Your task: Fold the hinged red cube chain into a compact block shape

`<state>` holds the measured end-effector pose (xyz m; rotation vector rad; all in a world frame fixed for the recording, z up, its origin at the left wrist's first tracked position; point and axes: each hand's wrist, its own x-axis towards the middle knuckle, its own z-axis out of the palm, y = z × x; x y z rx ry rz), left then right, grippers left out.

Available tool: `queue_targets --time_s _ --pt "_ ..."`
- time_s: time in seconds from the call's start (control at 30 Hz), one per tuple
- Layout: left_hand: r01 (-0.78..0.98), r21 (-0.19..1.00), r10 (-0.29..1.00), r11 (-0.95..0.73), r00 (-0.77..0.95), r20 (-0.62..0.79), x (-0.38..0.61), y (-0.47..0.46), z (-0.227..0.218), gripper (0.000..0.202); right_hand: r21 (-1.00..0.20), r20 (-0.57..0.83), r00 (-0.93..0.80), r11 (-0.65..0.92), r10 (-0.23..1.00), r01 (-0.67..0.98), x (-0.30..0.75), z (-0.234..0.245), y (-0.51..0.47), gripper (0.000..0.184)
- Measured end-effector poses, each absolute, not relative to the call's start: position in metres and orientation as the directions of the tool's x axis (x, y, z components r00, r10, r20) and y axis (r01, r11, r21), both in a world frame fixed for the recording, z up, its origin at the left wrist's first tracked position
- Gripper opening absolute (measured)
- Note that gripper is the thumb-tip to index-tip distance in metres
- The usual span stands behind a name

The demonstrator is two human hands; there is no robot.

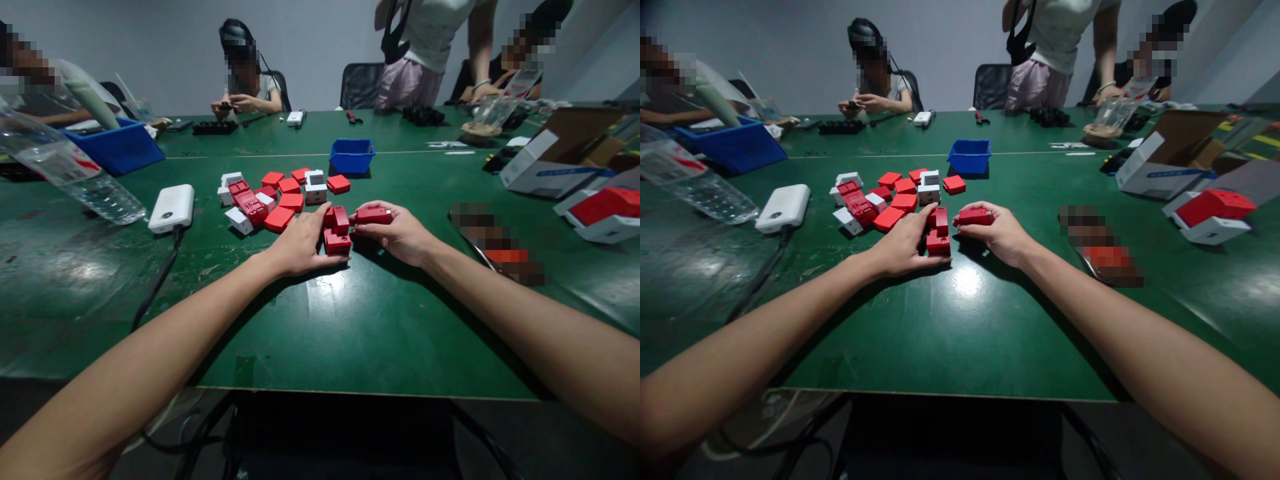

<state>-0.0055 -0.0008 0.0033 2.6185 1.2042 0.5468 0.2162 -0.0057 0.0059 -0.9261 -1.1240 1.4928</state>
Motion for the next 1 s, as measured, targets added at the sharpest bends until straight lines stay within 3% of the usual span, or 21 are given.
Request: queue_targets --time_s 0.6,1.0 --pt "0.689 0.329 0.763 -0.646 0.597 0.248 -0.0056 -0.0006 0.0029 0.106 -0.978 0.007 -0.214 -0.038 0.977 -0.205 0.2149 0.0077 -0.0079 0.037" --pt "0.685 0.329 0.760 -0.650 0.598 0.256 -0.0063 0.0000 0.0018 0.107 -0.970 -0.002 -0.177 -0.045 0.984 -0.240 0.2126 0.0077 -0.0057 0.048"
